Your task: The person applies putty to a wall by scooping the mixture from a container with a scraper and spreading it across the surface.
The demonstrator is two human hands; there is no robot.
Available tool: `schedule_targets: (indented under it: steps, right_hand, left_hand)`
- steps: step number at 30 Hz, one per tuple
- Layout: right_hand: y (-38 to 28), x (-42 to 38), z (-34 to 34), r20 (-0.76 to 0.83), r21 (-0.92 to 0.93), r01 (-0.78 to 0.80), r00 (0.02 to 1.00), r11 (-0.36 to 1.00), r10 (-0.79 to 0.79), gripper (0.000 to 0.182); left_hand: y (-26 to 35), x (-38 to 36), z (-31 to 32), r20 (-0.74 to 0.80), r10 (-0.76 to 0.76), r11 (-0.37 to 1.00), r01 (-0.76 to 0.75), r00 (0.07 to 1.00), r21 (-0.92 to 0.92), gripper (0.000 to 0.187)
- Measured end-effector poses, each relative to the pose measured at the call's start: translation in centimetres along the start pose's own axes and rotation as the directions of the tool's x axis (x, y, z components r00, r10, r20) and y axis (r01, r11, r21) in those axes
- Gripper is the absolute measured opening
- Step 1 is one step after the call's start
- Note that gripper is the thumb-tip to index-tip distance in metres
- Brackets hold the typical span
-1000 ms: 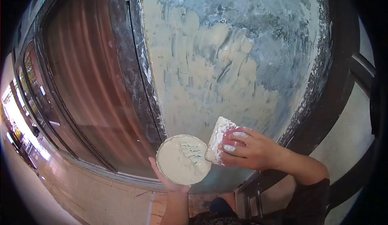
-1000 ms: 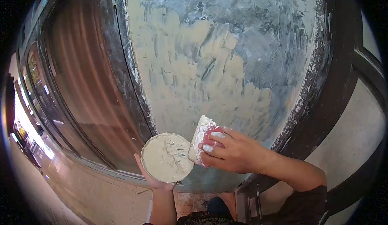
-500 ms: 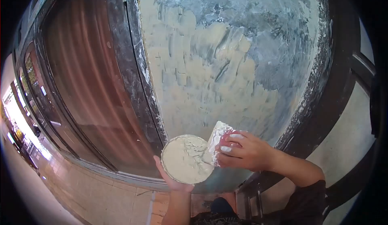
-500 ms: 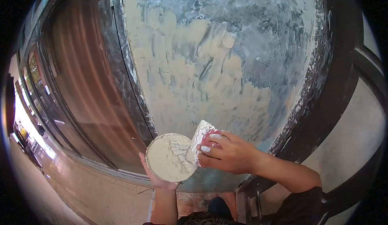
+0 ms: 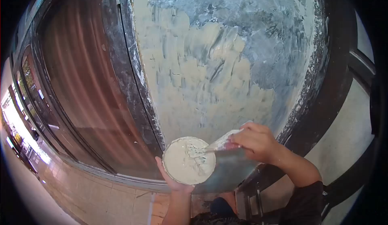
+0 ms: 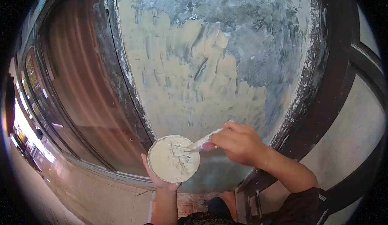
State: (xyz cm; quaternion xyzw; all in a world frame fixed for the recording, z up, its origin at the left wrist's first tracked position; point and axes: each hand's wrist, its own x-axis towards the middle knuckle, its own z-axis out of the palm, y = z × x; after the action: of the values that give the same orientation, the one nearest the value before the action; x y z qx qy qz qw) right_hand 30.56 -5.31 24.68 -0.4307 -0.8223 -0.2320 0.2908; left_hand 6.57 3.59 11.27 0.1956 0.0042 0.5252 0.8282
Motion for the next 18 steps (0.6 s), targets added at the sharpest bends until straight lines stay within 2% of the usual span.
schedule_targets:
  steps: [2,4,5,7,9,10,12,16,18]
  right_hand:
    - [0.8,0.4,-1.0,-0.024,0.026,-0.052,0.998,0.998,0.052,0.024]
    - [1.6,1.1,-2.0,-0.097,0.123,-0.215,0.969,0.969,0.227,0.021]
    - [2.0,1.3,-2.7,-0.101,0.105,-0.220,0.968,0.970,0.231,0.021]
    - [2.9,2.1,-4.0,-0.166,0.365,-0.436,0.839,0.823,0.518,0.018]
    - [4.4,3.4,-5.8,-0.214,0.455,-0.508,0.735,0.732,0.643,0.020]
    - [5.5,3.9,-6.7,-0.219,0.451,-0.507,0.735,0.734,0.642,0.020]
    - [8.3,4.7,-8.4,-0.350,0.380,-0.480,0.717,0.791,0.603,0.023]
    - [12.2,5.8,-9.8,-0.392,0.313,-0.505,0.702,0.804,0.594,0.028]
    - [13.1,6.0,-9.8,-0.404,0.191,-0.544,0.715,0.817,0.571,0.032]
  left_hand:
    - [-0.6,0.4,-0.8,-0.090,0.022,0.999,-0.024,0.996,-0.022,0.094]
    - [-0.5,-0.1,0.4,-0.018,-0.051,0.996,0.050,0.999,-0.075,0.096]
    - [-0.4,-0.2,0.8,0.044,-0.110,0.987,0.114,0.993,-0.112,0.097]
    - [-0.9,0.1,0.0,0.029,-0.098,0.994,0.099,0.995,-0.049,0.093]
    - [-1.0,-0.1,-0.4,0.054,-0.115,0.991,0.118,0.992,-0.057,0.098]
    - [-1.3,0.1,-0.9,0.036,-0.096,0.995,0.097,0.995,-0.026,0.098]
    - [-1.3,0.1,-1.0,0.050,-0.117,0.991,0.119,0.992,-0.056,0.098]
    - [-1.3,0.5,-1.2,0.095,-0.149,0.986,0.155,0.984,-0.065,0.098]
    - [-1.1,0.4,-1.2,0.113,-0.140,0.985,0.149,0.984,-0.082,0.098]
